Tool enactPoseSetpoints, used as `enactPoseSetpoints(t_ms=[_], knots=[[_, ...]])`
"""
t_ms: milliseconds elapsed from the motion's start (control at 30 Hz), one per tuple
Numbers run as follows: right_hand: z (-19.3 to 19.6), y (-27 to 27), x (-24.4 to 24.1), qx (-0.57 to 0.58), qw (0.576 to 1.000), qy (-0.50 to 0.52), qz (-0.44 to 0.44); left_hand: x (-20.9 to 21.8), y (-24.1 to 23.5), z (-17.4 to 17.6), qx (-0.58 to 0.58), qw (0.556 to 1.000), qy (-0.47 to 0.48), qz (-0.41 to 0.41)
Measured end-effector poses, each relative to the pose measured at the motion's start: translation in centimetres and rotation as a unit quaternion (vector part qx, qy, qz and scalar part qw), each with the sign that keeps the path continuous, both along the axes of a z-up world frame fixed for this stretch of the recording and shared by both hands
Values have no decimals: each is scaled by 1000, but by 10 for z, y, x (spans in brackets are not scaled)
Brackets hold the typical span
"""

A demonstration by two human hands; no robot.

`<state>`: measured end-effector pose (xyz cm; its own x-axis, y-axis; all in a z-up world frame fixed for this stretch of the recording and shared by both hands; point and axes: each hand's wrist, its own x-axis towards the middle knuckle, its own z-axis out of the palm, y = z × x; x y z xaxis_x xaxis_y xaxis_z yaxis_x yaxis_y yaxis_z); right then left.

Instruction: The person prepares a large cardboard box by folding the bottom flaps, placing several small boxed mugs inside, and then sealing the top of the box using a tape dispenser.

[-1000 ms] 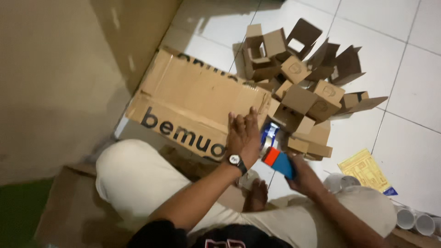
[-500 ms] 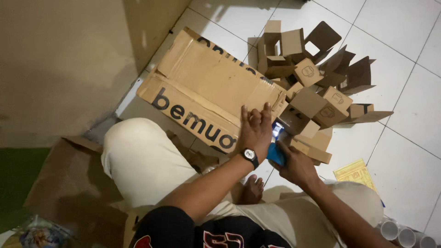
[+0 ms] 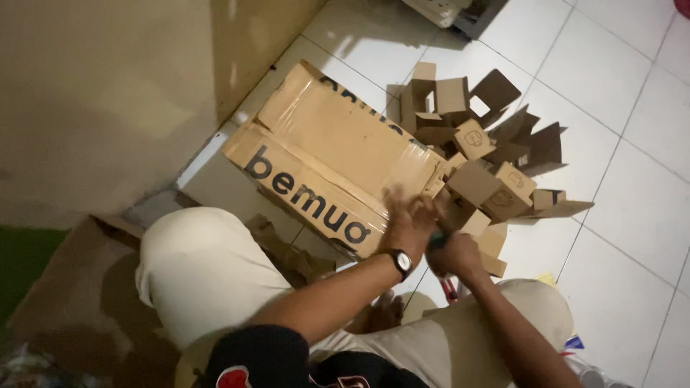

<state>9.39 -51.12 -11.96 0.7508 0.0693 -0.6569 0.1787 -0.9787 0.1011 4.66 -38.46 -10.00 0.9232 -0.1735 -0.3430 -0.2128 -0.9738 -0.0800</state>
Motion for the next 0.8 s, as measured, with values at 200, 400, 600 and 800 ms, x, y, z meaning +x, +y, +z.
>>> enactPoseSetpoints(t_ms=[200,400,600,800], knots=[[25,-39,18,186,940,-173,-227,-3,-21,-24,230,940,-85,-239],[102,-56,7,375,815,-346,-273,-32,-73,-121,104,919,5,-379],[142,-50,-2,520,733,-435,-55,-66,-61,-147,-213,919,140,-302],[127,-53,-1,601,679,-421,19,-78,-21,-145,-142,929,185,-289]])
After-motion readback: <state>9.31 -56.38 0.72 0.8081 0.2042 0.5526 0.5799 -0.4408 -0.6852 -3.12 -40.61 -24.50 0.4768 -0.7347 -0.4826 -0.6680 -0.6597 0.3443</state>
